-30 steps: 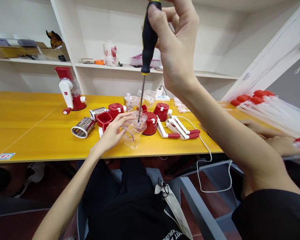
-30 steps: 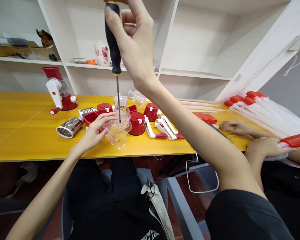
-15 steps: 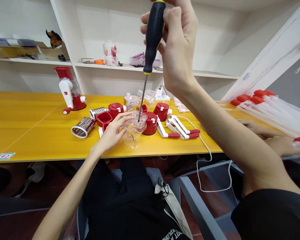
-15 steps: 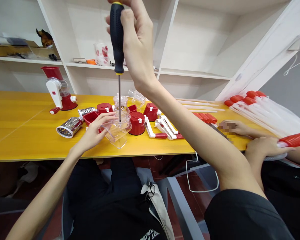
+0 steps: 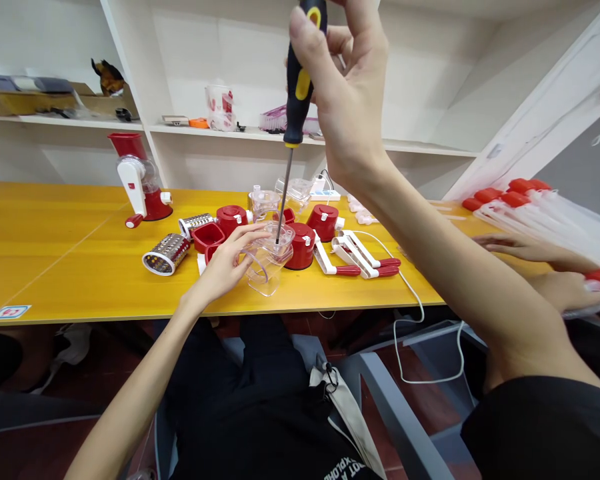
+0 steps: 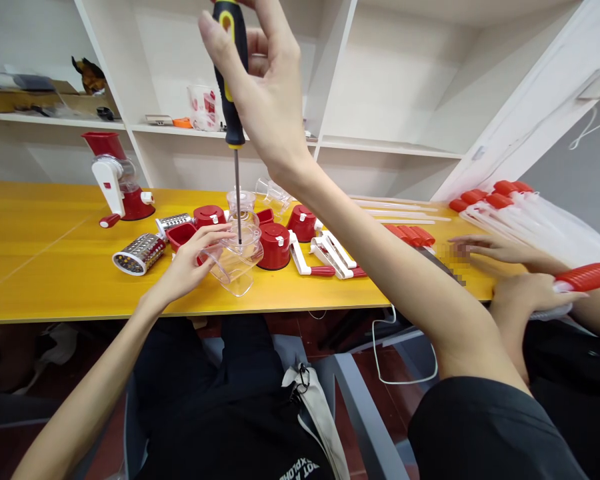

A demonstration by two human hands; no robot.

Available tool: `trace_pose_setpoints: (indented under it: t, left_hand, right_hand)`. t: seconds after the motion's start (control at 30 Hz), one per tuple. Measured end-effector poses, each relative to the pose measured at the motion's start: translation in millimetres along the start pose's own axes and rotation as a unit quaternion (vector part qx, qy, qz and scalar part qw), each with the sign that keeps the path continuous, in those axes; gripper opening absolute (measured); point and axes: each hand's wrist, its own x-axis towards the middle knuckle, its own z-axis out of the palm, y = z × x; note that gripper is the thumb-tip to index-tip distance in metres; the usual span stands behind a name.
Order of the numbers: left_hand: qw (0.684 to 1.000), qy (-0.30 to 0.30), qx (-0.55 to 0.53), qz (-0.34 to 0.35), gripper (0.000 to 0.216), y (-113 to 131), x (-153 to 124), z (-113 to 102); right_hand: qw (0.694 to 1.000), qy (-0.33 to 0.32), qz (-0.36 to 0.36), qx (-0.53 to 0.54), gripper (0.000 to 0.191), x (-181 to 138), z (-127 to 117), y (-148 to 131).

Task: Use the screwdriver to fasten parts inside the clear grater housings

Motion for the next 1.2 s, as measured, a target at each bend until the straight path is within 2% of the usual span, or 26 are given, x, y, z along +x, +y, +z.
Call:
trace_pose_setpoints:
  t: [0.17,0.3,0.43,0.57,0.7,0.9,1.03,1.07,1.1,1.2]
  left_hand:
    - [1.000,0.004,0.002,0.001,0.052,-0.7,0.2,0.5]
    - [1.000,0.001,-0.001,0.003,0.052,-1.1,-0.1,0.8]
    - [1.000,-0.001,0.000,0.000,0.053,-1.9,-0.4,0.8]
    - [1.000,-0.002,0.004,0.002,0.053,-2.0,-0.4,0.5]
    - [1.000,-0.003,0.002,-0.002,0.053,-1.4,-0.5,0.0]
    - [1.000,-0.003,0.004,-0.002,0.050,-1.7,-0.7,-0.2]
    - [1.000,-0.003,0.006,-0.003,0.052,-2.8,-0.9,0.2]
    - [1.000,-0.004,0.005,-0.002,0.052,-3.0,-0.9,0.3]
    - [1.000,-0.003,0.005,0.000,0.052,-3.2,-0.9,0.3]
    - [1.000,-0.003,0.003,0.003,0.052,-3.3,-0.9,0.4]
  right_hand:
    - [0.999,-0.020,0.039,-0.030,0.020,-0.4,-0.4,-1.9]
    - [0.999,-0.003,0.010,-0.040,0.009,0.3,0.0,-0.6]
    - [0.999,-0.028,0.013,-0.037,0.013,0.1,-1.6,-0.3]
    - [0.999,-0.013,0.040,-0.023,0.022,-1.9,-0.8,-2.8]
    - [1.000,0.008,0.014,-0.027,0.000,-2.3,2.1,-6.1]
    - [0.999,-0.014,0.021,-0.019,0.014,-2.7,-0.6,-4.2]
    - [1.000,0.006,-0.008,-0.005,0.043,-2.7,-0.7,-4.3]
    - [1.000,0.005,-0.019,0.001,0.044,-2.0,-0.8,-3.6]
    - [1.000,0.001,-0.025,0.006,0.039,-1.2,-1.1,-2.6]
    - [1.000,-0.004,-0.007,0.019,0.006,0.4,-2.0,0.5]
